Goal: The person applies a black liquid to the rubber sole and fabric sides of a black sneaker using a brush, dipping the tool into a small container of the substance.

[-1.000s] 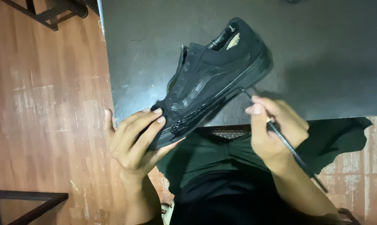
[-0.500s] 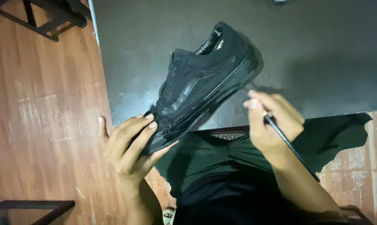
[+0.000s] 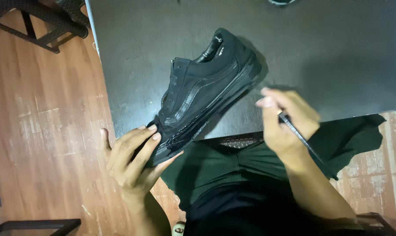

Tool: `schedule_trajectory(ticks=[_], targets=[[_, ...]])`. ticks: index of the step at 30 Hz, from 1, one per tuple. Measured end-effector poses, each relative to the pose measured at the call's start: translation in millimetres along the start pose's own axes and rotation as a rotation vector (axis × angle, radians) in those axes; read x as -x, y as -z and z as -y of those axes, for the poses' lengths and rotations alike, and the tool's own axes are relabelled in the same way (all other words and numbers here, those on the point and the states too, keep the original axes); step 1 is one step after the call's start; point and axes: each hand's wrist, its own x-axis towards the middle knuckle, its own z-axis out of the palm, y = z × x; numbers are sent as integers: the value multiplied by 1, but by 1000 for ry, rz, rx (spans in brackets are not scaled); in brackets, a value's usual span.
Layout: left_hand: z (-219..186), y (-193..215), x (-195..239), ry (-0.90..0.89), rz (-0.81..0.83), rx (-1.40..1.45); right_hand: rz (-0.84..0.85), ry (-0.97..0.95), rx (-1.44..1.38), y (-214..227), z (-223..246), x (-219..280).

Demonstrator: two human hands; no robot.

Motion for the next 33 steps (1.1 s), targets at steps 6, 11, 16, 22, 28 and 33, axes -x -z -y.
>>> schedule_trajectory(ticks=[6,11,16,22,28,33], targets=[[-1,-1,-2,-9,-11,12,6,-42,-50,0,12,-5],[-3,2,-2,-24,1,-13,-71,4,410,22,-14,-45],[-5,5,-3,10,7,-37,34,-17,37,41,-72,-119],[-10,5,-4,46,-9,-54,344,-98,290,30,-118,-169],[-11,10,-10,29,0,-36,459,-244,370,18,-114,-178],[-10,9,-10,33,-3,-32,423,-240,322,18,-123,-171]])
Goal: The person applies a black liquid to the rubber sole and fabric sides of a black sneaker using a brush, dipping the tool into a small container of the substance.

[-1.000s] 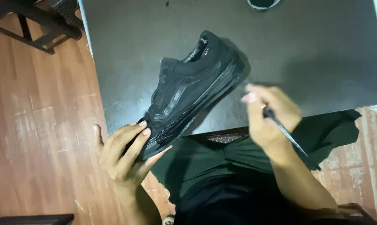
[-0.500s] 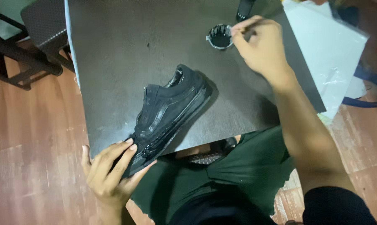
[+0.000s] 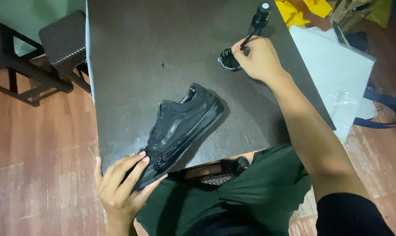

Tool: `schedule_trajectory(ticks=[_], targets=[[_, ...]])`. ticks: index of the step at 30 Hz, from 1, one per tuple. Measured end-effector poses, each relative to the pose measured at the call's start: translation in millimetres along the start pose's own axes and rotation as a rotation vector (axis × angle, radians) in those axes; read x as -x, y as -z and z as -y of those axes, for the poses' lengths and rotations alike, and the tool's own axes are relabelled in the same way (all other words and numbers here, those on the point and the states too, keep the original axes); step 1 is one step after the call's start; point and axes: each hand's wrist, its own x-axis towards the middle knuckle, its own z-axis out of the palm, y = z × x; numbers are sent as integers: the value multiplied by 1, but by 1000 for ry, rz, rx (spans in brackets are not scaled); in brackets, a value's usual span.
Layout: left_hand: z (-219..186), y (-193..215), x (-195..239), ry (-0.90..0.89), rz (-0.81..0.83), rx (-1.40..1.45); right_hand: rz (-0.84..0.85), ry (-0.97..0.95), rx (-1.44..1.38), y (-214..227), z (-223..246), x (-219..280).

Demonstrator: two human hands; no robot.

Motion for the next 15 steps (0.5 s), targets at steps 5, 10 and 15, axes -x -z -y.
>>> schedule_trajectory(ticks=[5,10,15], targets=[[1,0,-3,-18,-16,7,-32,51,-21,-1,-2,1],[2,0,-1,-19,-17,7,-67,120,-42,-7,-3,1],[1,1,-1,-20,-8,13,3,109,-56,-18,-12,2]])
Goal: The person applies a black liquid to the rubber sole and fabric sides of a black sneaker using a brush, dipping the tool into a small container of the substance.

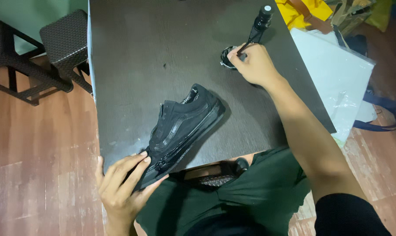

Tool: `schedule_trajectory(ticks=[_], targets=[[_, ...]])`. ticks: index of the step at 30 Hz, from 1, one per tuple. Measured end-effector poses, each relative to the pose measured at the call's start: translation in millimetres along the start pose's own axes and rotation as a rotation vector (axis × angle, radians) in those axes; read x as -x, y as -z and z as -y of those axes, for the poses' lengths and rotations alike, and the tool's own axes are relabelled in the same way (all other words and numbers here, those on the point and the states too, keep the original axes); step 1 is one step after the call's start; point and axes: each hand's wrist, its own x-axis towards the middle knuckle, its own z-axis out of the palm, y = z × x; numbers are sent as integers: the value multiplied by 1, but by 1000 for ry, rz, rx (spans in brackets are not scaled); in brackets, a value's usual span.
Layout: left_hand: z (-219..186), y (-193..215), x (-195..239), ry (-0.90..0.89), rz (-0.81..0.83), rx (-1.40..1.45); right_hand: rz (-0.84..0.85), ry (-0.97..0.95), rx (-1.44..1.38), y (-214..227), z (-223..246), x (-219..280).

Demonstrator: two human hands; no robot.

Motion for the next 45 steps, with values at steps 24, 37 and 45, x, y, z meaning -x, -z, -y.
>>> schedule_trajectory(ticks=[24,37,45], targets=[[16,-5,6,-2,34,27,-433,139,-363,-30,126,152],[15,-5,7,1,57,43,-481,57,-248,-41,132,161],[15,-5,8,-5,53,33,-337,243,-504,-58,156,168]])
